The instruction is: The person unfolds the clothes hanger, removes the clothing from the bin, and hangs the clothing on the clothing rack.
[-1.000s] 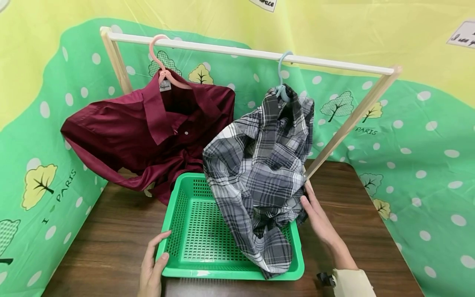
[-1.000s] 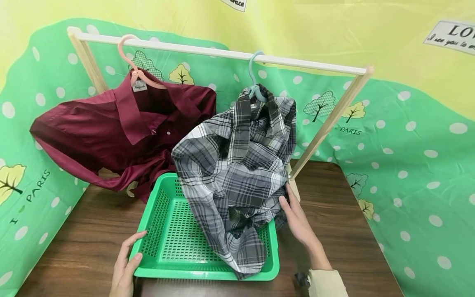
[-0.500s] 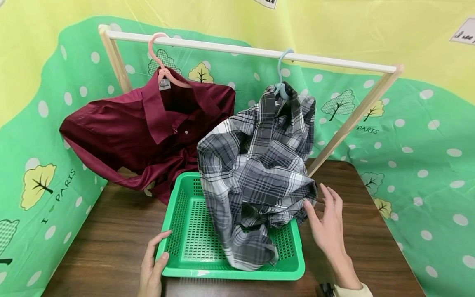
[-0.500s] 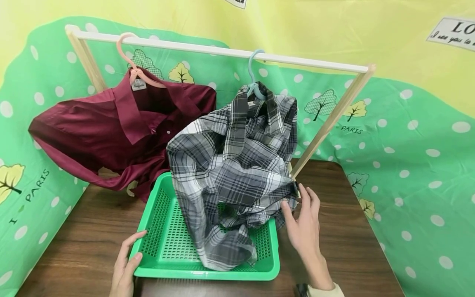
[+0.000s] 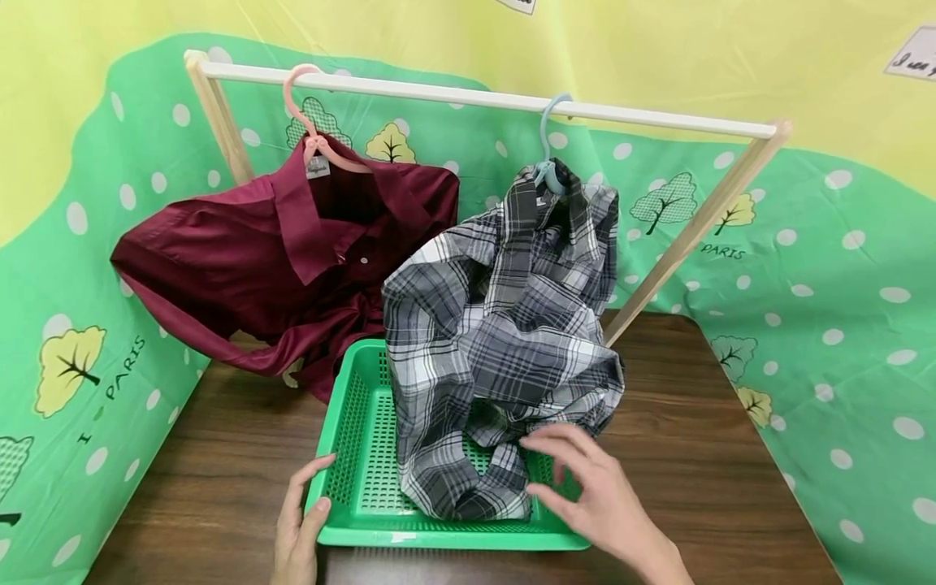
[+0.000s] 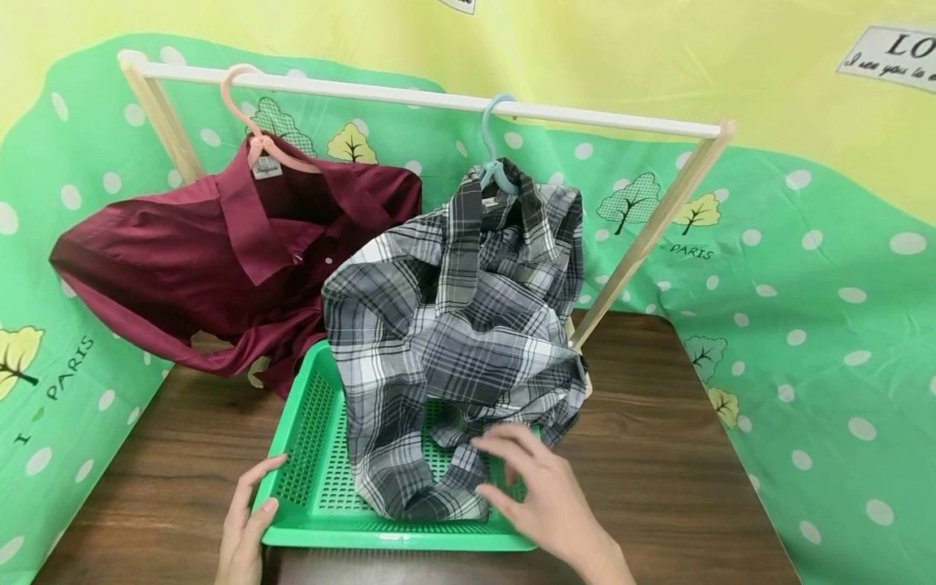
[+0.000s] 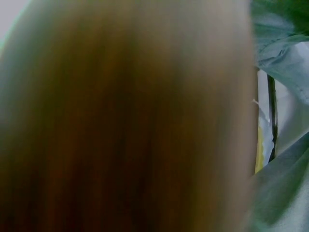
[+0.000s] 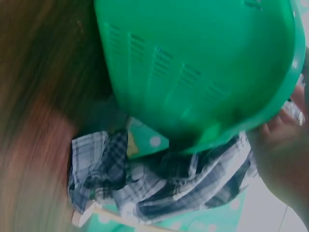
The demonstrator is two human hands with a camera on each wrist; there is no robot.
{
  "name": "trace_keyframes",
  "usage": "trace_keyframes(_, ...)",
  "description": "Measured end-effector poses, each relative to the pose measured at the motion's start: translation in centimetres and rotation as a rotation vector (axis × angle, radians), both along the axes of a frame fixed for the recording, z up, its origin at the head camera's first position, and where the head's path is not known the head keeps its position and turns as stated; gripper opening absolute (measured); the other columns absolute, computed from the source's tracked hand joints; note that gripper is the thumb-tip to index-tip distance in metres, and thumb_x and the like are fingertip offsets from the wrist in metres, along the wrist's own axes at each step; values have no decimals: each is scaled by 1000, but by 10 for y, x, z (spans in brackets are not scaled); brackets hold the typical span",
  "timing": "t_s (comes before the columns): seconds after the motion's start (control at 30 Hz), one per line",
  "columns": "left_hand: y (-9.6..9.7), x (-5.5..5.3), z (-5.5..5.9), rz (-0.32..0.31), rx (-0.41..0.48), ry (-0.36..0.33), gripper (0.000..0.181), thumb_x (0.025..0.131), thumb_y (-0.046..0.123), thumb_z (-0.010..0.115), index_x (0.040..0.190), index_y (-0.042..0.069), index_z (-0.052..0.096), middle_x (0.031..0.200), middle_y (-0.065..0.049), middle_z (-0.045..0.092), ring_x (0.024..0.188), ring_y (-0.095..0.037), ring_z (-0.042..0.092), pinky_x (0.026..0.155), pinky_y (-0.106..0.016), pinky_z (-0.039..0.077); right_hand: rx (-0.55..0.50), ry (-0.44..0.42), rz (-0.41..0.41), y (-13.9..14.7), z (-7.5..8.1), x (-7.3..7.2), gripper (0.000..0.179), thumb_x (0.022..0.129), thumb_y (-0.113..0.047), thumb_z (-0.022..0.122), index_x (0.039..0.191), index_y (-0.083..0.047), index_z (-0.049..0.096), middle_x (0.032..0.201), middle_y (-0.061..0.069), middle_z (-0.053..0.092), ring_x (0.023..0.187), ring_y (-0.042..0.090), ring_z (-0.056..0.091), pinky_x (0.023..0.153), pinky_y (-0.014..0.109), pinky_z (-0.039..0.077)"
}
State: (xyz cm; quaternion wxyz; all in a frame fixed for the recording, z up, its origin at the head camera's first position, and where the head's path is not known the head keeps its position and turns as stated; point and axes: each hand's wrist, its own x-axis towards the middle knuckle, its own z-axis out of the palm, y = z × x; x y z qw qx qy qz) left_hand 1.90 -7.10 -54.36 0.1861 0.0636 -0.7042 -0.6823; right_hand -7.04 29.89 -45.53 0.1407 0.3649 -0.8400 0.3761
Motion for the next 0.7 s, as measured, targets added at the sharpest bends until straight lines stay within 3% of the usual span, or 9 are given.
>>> trace_keyframes(0.13,0,0,0,-4,7,3,45,109,-6,46,153,-6,57,149,19,65,146,4,50,109,-15,38,127,-150,131,-7,-3,3,72,84,-5,98,150,-15,70,136,10,74,77,-7,60,68,12,51)
trace_keyframes(0.27,1,0,0,-5,9,5,45,109,-6,47,152,-6,57,150,16,66,145,3,53,110,-12,41,229,-370,183,-10,1,1,72,91,-7,94,156,-16,66,135,8,80,75,-11,59,66,18,54)
trace_keyframes(0.33,1,0,-1,-6,9,4,45,109,-6,47,152,-6,58,150,16,66,145,2,53,109,-13,41,277,-439,207,-12,4,-2,71,94,-7,92,159,-17,64,132,5,82,75,-12,59,66,19,54)
trace_keyframes(0.5,1,0,0,-8,16,-5,45,110,-5,46,153,-5,57,150,17,65,146,3,51,109,-14,40,348,-509,219,-18,6,-8,71,95,-5,90,160,-17,63,127,0,85,77,-12,64,69,17,56)
trace_keyframes(0.7,1,0,0,-3,15,-6,45,109,-5,46,153,-5,57,150,17,65,146,2,52,110,-14,40,370,-511,166,-22,2,-7,64,95,-5,89,154,-18,68,119,-4,87,84,-8,73,72,20,60)
